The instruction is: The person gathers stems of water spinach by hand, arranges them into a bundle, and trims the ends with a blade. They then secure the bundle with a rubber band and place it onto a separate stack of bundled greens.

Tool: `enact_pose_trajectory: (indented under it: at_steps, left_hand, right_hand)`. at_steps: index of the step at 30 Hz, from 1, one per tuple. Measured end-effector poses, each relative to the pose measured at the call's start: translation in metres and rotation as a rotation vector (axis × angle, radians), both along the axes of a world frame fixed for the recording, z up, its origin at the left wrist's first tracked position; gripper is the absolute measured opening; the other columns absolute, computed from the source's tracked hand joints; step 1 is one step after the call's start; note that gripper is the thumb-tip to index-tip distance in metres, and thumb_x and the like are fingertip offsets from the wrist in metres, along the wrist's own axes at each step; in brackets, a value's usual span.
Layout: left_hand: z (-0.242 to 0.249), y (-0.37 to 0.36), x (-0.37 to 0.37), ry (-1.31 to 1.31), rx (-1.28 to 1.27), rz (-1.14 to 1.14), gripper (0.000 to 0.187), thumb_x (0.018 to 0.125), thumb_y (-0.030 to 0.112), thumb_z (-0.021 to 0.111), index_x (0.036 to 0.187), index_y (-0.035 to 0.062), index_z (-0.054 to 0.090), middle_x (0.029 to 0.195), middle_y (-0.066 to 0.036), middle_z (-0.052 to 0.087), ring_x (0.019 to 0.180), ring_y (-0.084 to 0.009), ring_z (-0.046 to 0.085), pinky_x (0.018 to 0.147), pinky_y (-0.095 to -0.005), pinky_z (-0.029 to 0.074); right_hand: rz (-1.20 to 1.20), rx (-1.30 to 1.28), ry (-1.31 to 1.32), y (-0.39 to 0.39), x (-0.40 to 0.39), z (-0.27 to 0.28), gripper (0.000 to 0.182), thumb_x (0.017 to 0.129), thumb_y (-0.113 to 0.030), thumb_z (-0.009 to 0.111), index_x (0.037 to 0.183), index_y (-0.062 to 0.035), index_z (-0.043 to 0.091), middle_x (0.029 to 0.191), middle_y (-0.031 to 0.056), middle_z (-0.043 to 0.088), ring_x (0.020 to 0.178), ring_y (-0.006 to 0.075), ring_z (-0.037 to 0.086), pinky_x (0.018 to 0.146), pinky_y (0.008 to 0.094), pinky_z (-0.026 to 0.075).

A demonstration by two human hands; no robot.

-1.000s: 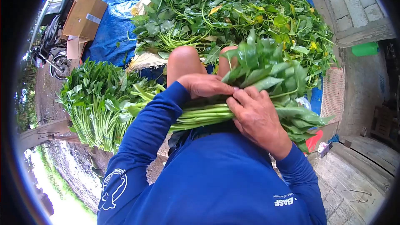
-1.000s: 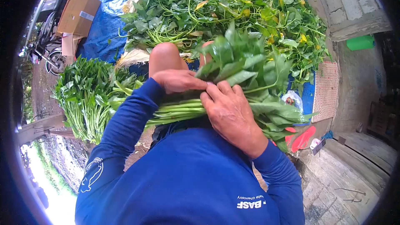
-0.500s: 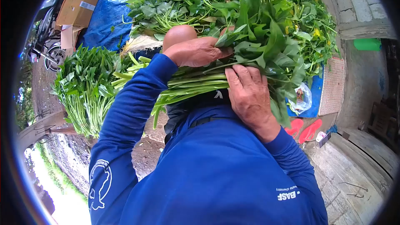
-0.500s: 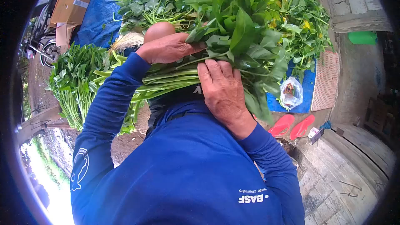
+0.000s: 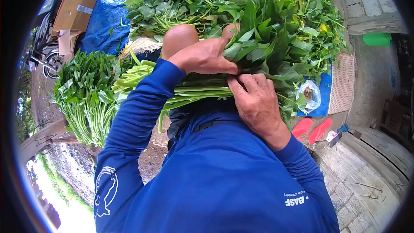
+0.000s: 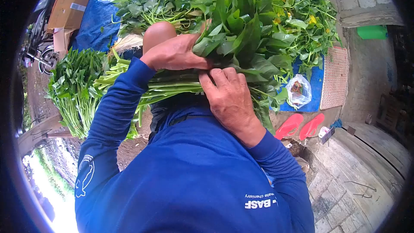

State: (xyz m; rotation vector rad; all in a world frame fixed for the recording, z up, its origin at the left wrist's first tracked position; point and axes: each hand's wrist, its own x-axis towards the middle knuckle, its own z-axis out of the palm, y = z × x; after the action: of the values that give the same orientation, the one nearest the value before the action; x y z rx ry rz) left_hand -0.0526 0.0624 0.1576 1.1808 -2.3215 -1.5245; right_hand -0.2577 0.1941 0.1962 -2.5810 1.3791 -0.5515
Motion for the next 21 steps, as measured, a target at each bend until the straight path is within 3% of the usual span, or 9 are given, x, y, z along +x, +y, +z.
enact_pose_trajectory:
  at_steps: [4, 8, 11, 14, 15, 18, 19, 21]
  left_hand:
    - [-0.005, 0.008, -0.014, -0.204, -0.134, 0.153, 0.066, 0.098, 0.046, 0.079, 0.148, 0.0069, 0.059, 0.11, -0.026, 0.078, 0.102, -0.0451, 0.074, 0.088, -0.0498, 0.057]
    - [-0.01, 0.008, -0.016, -0.27, -0.125, 0.222, 0.075, 0.1, 0.047, 0.077, 0.158, 0.0105, 0.047, 0.109, -0.026, 0.078, 0.101, -0.0463, 0.075, 0.087, -0.0522, 0.057]
    - [-0.013, 0.014, -0.01, -0.109, -0.25, 0.176, 0.073, 0.097, 0.041, 0.077, 0.151, 0.0066, 0.041, 0.097, -0.03, 0.076, 0.095, -0.0515, 0.073, 0.079, -0.0589, 0.057]
    - [0.008, 0.026, -0.012, -0.355, -0.386, 0.072, 0.064, 0.094, 0.03, 0.077, 0.146, 0.0071, 0.047, 0.093, -0.027, 0.076, 0.09, -0.0487, 0.074, 0.072, -0.0575, 0.058]
    - [0.004, 0.033, -0.01, -0.273, -0.502, 0.045, 0.055, 0.094, 0.02, 0.073, 0.142, 0.0096, 0.05, 0.087, -0.022, 0.075, 0.082, -0.0431, 0.076, 0.066, -0.0555, 0.058]
    - [0.001, 0.056, -0.014, -0.301, -0.624, 0.037, 0.063, 0.096, 0.019, 0.07, 0.154, 0.0141, 0.046, 0.096, -0.02, 0.072, 0.084, -0.0415, 0.074, 0.071, -0.0514, 0.057]
    - [0.006, 0.061, -0.016, -0.34, -0.693, 0.024, 0.063, 0.098, 0.01, 0.062, 0.158, 0.0179, 0.045, 0.095, -0.016, 0.069, 0.083, -0.038, 0.074, 0.071, -0.0497, 0.057]
    - [0.003, 0.069, -0.015, -0.266, -0.818, 0.047, 0.055, 0.1, 0.01, 0.059, 0.153, 0.0207, 0.048, 0.088, -0.013, 0.065, 0.078, -0.0322, 0.073, 0.066, -0.0458, 0.057]
  right_hand:
    - [0.01, -0.02, -0.053, 0.003, -0.004, -0.002, 0.041, 0.087, -0.006, 0.076, 0.127, -0.0074, 0.075, 0.118, 0.0045, 0.069, 0.106, 0.0264, 0.065, 0.086, 0.0421, 0.051]
    - [0.024, 0.044, -0.06, 0.006, -0.004, 0.006, 0.042, 0.086, -0.004, 0.075, 0.127, -0.0065, 0.074, 0.114, 0.0067, 0.068, 0.104, 0.028, 0.064, 0.086, 0.0436, 0.051]
    - [0.073, 0.167, -0.057, 0.004, -0.007, 0.004, 0.041, 0.084, -0.002, 0.074, 0.125, -0.0052, 0.073, 0.108, 0.0093, 0.066, 0.101, 0.0314, 0.063, 0.086, 0.0449, 0.051]
    - [0.194, 0.397, -0.09, 0.002, -0.014, 0.026, 0.039, 0.083, -0.002, 0.073, 0.122, -0.0034, 0.071, 0.105, 0.0125, 0.064, 0.1, 0.0355, 0.062, 0.087, 0.047, 0.051]
    - [0.233, 0.48, -0.103, 0.002, -0.016, 0.034, 0.038, 0.084, -0.003, 0.072, 0.121, -0.0024, 0.07, 0.105, 0.014, 0.064, 0.099, 0.0371, 0.062, 0.087, 0.0484, 0.051]
    - [0.295, 0.679, -0.16, 0.004, -0.026, 0.04, 0.036, 0.085, -0.004, 0.072, 0.121, -0.0003, 0.068, 0.106, 0.0182, 0.065, 0.101, 0.0416, 0.063, 0.09, 0.0516, 0.053]
    - [0.424, 0.801, -0.036, -0.008, -0.03, 0.069, 0.037, 0.093, -0.003, 0.068, 0.13, 0.0024, 0.066, 0.118, 0.0208, 0.069, 0.113, 0.0411, 0.067, 0.098, 0.0497, 0.055]
    - [0.719, 0.771, -0.567, -0.042, -0.038, 0.109, 0.04, 0.1, -0.007, 0.066, 0.138, 0.0042, 0.064, 0.131, 0.0202, 0.07, 0.125, 0.0357, 0.068, 0.105, 0.0435, 0.055]
